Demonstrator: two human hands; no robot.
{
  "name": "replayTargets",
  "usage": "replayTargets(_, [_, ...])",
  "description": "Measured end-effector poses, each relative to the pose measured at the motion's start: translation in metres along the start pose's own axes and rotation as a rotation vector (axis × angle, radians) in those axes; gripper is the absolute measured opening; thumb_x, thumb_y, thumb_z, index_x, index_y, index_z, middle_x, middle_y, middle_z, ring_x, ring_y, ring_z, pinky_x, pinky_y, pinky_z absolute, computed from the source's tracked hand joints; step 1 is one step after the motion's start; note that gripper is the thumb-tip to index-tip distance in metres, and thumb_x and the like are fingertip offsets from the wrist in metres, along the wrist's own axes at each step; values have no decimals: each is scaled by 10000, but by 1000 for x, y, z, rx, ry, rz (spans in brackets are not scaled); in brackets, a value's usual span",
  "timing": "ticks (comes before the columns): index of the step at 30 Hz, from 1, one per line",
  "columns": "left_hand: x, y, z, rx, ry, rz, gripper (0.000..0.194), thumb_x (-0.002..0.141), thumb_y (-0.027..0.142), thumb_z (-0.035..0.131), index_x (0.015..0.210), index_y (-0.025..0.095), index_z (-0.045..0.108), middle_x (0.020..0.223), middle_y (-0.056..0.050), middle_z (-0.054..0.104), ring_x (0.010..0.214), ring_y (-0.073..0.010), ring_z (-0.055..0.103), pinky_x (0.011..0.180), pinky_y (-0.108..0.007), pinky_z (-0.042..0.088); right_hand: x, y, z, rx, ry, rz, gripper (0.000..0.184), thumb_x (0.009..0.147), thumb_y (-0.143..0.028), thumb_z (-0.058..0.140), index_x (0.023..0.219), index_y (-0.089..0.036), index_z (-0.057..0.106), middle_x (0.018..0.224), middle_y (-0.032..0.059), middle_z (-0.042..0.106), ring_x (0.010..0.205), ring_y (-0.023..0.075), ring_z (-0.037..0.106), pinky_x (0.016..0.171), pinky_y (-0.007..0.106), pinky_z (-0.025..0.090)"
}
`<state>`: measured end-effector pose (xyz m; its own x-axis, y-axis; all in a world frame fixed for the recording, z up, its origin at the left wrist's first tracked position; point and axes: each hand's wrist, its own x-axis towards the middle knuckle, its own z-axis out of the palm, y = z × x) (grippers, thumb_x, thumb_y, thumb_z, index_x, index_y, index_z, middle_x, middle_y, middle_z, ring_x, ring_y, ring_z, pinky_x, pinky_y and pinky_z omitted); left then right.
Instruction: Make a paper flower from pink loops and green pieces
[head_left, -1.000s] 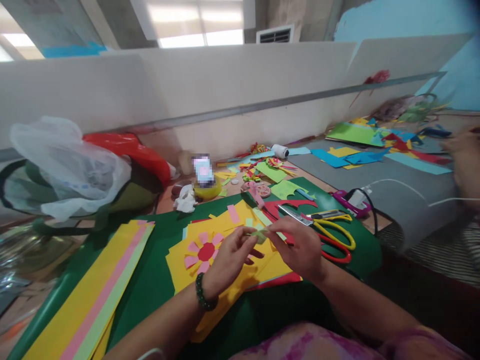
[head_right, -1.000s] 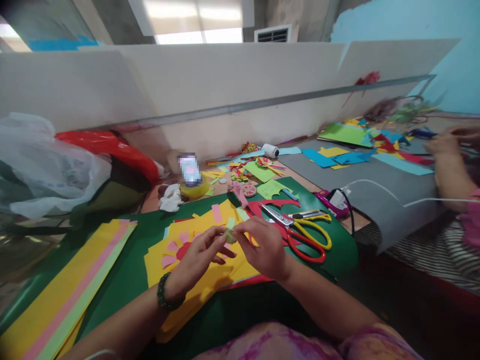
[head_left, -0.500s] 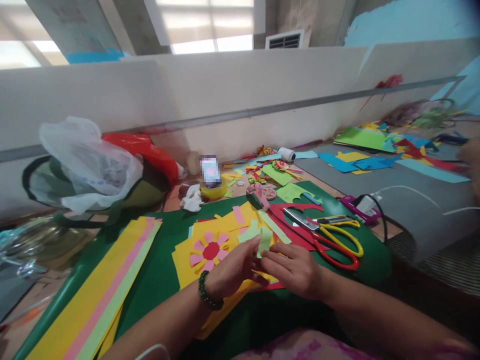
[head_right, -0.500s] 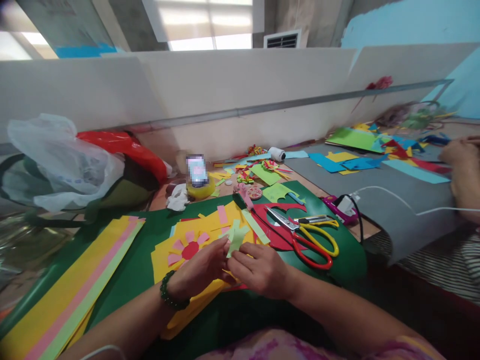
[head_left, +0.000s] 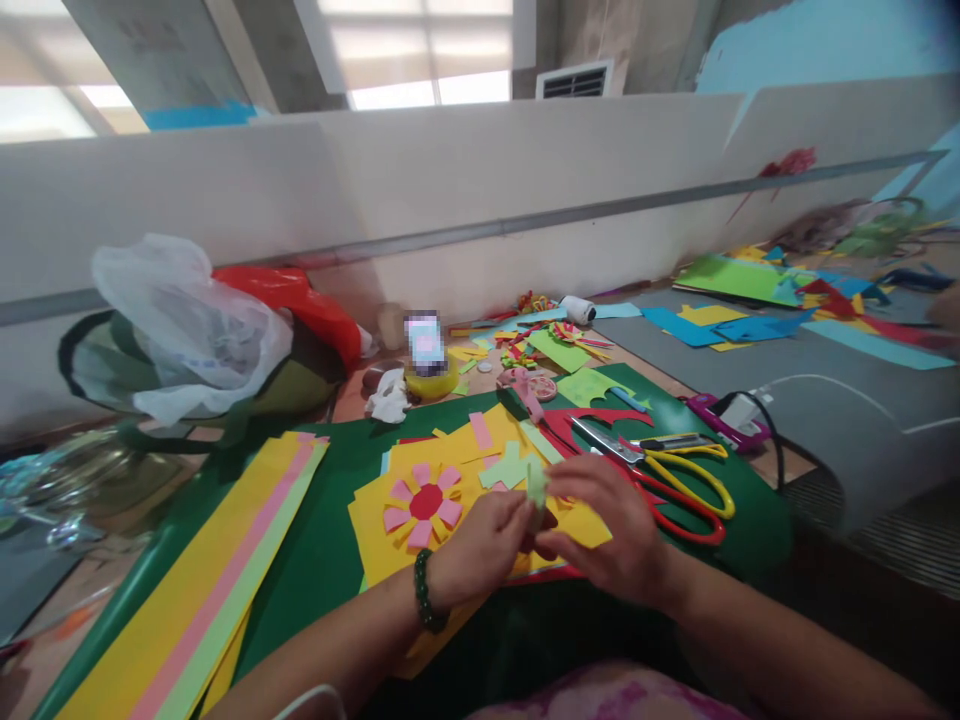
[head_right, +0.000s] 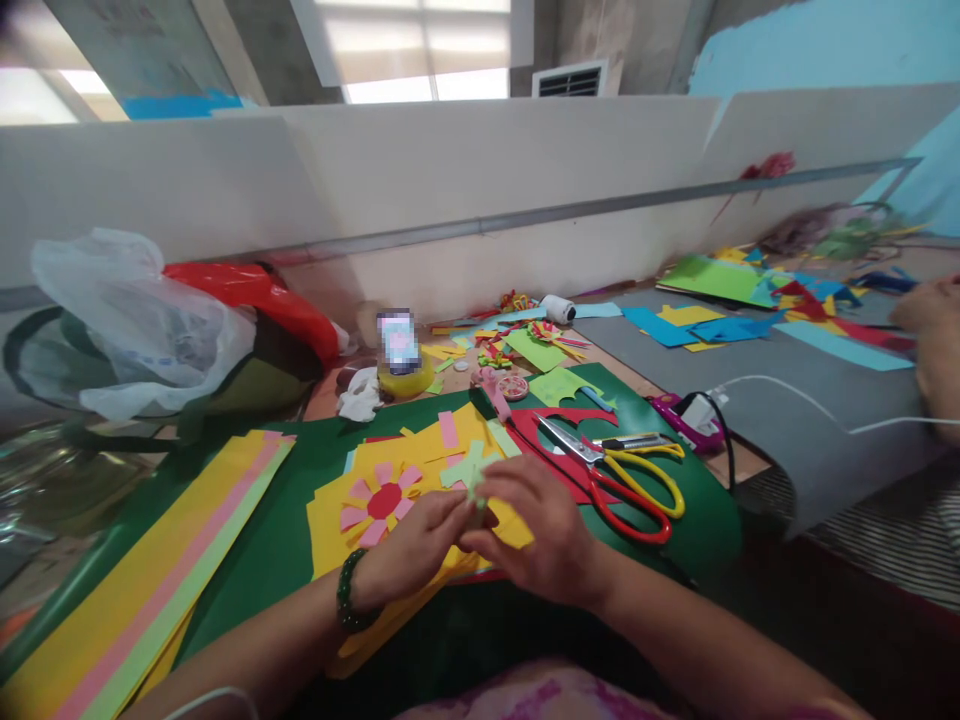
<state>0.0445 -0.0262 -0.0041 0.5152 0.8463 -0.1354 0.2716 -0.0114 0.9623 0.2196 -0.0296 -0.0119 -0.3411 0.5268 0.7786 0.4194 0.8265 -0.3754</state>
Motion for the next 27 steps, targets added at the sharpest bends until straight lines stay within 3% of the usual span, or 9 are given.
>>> replayTargets(3, [-5, 6, -1, 226, -148, 72, 466, 944, 516, 302, 781, 168, 567, 777, -85, 686, 721, -180, 627, 718, -291, 490, 5, 4, -8, 202, -187, 464, 353, 818, -321, 675, 1135, -205, 570, 973, 72, 700, 813, 180, 667, 670, 293, 556])
replayTargets(5, [-7, 9, -1, 341, -194, 99, 457, 967, 451, 260, 786, 169, 571, 791, -83, 692, 717, -172, 616, 725, -282, 478, 9, 6, -11, 325, -316, 623, 309, 796, -307, 672, 1075, -195, 599, 832, 25, 697, 680, 139, 627, 609, 256, 525])
replayTargets(7, [-8, 12, -1, 402, -219, 110, 456, 974, 412, 247, 781, 167, 579, 791, -79, 694, 716, -170, 610, 723, -279, 474, 12, 6, -13, 371, -337, 690, 279, 779, -298, 676, 1029, -189, 618, 745, 2, 678, 627, 122, 587, 591, 242, 498])
replayTargets(9, [-8, 12, 0, 379, -224, 107, 443, 971, 400, 270, 818, 157, 607, 829, -89, 710, 752, -180, 630, 746, -284, 483, 12, 5, -12, 385, -308, 710, 283, 769, -318, 690, 1012, -187, 627, 720, -4, 669, 616, 118, 575, 580, 236, 487])
replayTargets(12, [-7, 10, 2, 225, -142, 54, 419, 952, 435, 353, 883, 145, 648, 904, -111, 737, 830, -201, 677, 763, -278, 503, 9, 2, -10, 363, -213, 678, 263, 774, -349, 691, 972, -184, 643, 718, 3, 670, 620, 123, 590, 572, 238, 497])
replayTargets(16, [-5, 7, 4, 183, -28, 18, 462, 941, 486, 387, 765, 153, 655, 836, -115, 750, 775, -198, 696, 692, -251, 498, 2, 1, -8, 358, -113, 627, 205, 776, -311, 680, 940, -192, 648, 728, 9, 693, 625, 133, 631, 570, 243, 522])
replayTargets(24, [-9, 3, 3, 495, -14, 90, 305, 938, 313, 419, 767, 185, 636, 830, -99, 763, 751, -206, 706, 661, -260, 462, 1, 5, -22, 437, -253, 726, 312, 765, -336, 690, 1018, -184, 591, 725, 0, 665, 640, 131, 635, 615, 253, 544])
replayTargets(27, [-9, 2, 4, 543, -21, 97, 306, 945, 302, 399, 777, 185, 625, 847, -109, 763, 764, -218, 708, 662, -268, 457, -1, 5, -24, 429, -247, 739, 338, 768, -375, 696, 1020, -179, 584, 676, -19, 631, 609, 126, 615, 590, 251, 537])
